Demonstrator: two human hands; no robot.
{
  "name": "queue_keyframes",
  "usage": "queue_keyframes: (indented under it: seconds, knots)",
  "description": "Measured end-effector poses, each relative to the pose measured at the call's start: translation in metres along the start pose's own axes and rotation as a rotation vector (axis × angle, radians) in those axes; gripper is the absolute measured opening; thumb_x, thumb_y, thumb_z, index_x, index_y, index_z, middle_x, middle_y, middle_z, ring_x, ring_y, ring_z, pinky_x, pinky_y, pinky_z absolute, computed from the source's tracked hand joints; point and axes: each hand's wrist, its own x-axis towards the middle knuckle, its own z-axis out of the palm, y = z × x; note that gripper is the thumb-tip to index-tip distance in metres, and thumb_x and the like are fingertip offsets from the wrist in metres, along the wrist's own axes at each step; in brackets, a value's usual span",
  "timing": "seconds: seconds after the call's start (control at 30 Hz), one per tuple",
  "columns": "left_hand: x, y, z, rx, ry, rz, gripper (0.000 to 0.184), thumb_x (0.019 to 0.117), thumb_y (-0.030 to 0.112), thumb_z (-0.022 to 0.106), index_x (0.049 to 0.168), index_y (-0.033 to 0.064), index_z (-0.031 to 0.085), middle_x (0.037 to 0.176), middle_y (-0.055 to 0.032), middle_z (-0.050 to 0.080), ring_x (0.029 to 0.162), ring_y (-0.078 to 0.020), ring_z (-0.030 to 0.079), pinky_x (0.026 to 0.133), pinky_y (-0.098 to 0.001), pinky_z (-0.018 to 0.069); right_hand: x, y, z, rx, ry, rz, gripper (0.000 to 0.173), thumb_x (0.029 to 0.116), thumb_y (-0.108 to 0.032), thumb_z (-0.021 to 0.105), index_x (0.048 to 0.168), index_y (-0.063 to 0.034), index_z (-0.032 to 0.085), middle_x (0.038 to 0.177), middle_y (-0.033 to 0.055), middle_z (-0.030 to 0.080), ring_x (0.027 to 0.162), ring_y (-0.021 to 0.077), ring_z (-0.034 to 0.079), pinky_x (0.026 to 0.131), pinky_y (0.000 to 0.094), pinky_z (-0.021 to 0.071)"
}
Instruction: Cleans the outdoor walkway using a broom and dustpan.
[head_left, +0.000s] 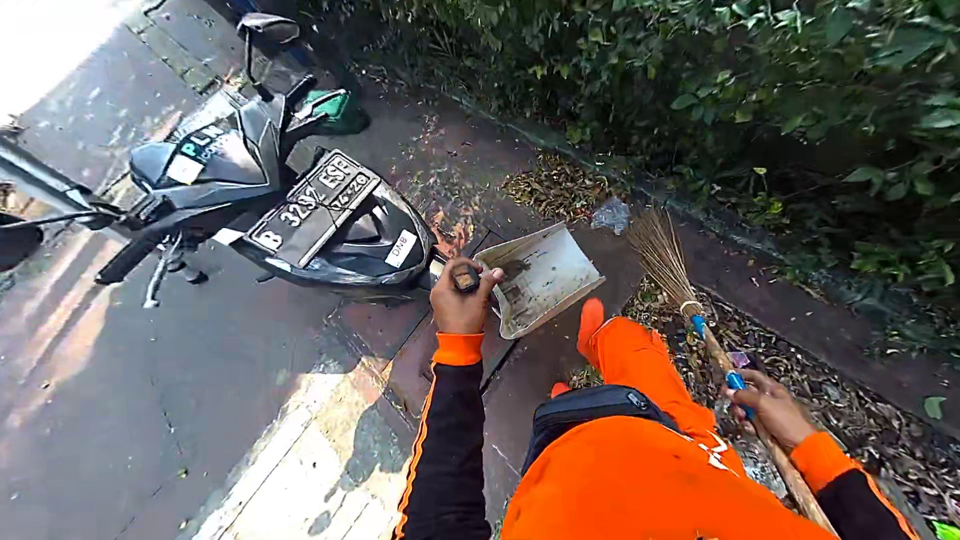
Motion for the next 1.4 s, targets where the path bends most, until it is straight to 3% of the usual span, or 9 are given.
queue_keyframes:
  seconds: [0.23,0.43,0.67,0.8,0.9,1.03,1.17,1.27,1.4]
  knots:
    - [0.197,-0.075,0.081,0.107,0.024,-0.195,0.037,0.079,0.021,0.088,0.107,0.0076,0.068,0.095,-0.0069,0.073,0.087,-0.02,0.071,0.082,-0.0476,0.0585,0.158,-0.185,0.072,-0.244,-0.106,-0.036,0.05,0.1041,-0.013,0.058,0.152,-0.0051,0.046,0.076,0.01,0.061,0.048,0.0153,0.051,0.044,0.0329,0.0469]
    - [0.253,-0.098,0.162,0.243,0.015,-0.334,0.036,0.0824,0.022,0.083,0.107,-0.001,0.07,0.101,-0.013,0.074,0.092,-0.0205,0.072,0.087,-0.0421,0.0597,0.336,-0.422,0.243,-0.627,-0.553,-0.063,0.048,0.1089,-0.023,0.052,0.154,-0.0103,0.044,0.086,0.0111,0.061,0.057,0.0156,0.053,0.054,0.0335,0.0491]
    - [0.289,-0.129,0.202,0.24,0.11,-0.445,0.035,0.0783,0.017,0.085,0.103,-0.0032,0.071,0.102,-0.0123,0.075,0.097,-0.015,0.072,0.092,-0.0332,0.0594,0.576,-0.461,0.488,-0.729,-0.737,0.077,0.033,0.1053,-0.021,0.059,0.129,0.0012,0.059,0.081,0.009,0.059,0.056,0.0145,0.054,0.054,0.0318,0.0515]
    - [0.286,-0.128,0.192,0.202,0.191,-0.495,0.036,0.0769,0.015,0.085,0.102,-0.006,0.07,0.104,-0.0144,0.075,0.103,-0.0165,0.073,0.096,-0.0331,0.0591,0.612,-0.472,0.394,-0.53,-0.528,0.154,0.035,0.1086,-0.024,0.052,0.138,-0.0038,0.054,0.084,0.0062,0.056,0.057,0.0114,0.05,0.05,0.0289,0.0467]
    - [0.281,-0.123,0.182,0.169,0.233,-0.528,0.034,0.0778,0.013,0.085,0.1,-0.006,0.069,0.104,-0.0135,0.075,0.106,-0.0162,0.072,0.099,-0.0332,0.0581,0.532,-0.51,0.34,-0.568,-0.365,0.157,0.039,0.109,-0.021,0.052,0.147,-0.0105,0.05,0.089,0.0082,0.059,0.055,0.0127,0.051,0.049,0.0295,0.0474]
    - [0.28,-0.121,0.182,0.2,0.255,-0.587,0.034,0.0767,0.013,0.084,0.099,-0.0067,0.068,0.103,-0.0139,0.074,0.105,-0.0152,0.072,0.098,-0.0318,0.0578,0.472,-0.53,0.362,-0.695,-0.589,0.196,0.047,0.1083,-0.014,0.053,0.155,-0.0118,0.044,0.084,0.0092,0.059,0.053,0.0123,0.05,0.048,0.0274,0.0467]
    - [0.293,-0.125,0.188,0.268,0.213,-0.621,0.034,0.0763,0.013,0.085,0.101,-0.0051,0.07,0.102,-0.0132,0.075,0.099,-0.0132,0.073,0.093,-0.0309,0.0584,0.562,-0.461,0.425,-0.769,-0.812,0.207,0.036,0.1041,-0.02,0.061,0.139,-0.01,0.061,0.085,0.0093,0.064,0.054,0.0143,0.054,0.049,0.0313,0.0494]
    - [0.311,-0.118,0.173,0.287,0.177,-0.62,0.034,0.0766,0.013,0.086,0.101,-0.0043,0.07,0.102,-0.0128,0.075,0.099,-0.0145,0.073,0.093,-0.0327,0.0591,0.581,-0.456,0.39,-0.699,-0.634,0.212,0.035,0.1041,-0.018,0.06,0.135,-0.0021,0.06,0.085,0.0119,0.063,0.055,0.0155,0.054,0.05,0.0331,0.0504]
    - [0.35,-0.109,0.149,0.299,0.199,-0.598,0.035,0.0762,0.015,0.085,0.101,-0.0049,0.07,0.101,-0.0124,0.075,0.098,-0.0138,0.072,0.094,-0.0324,0.0583,0.473,-0.545,0.314,-0.627,-0.429,0.276,0.042,0.1077,-0.016,0.053,0.149,-0.0079,0.048,0.088,0.0071,0.058,0.056,0.0126,0.051,0.05,0.029,0.0475]
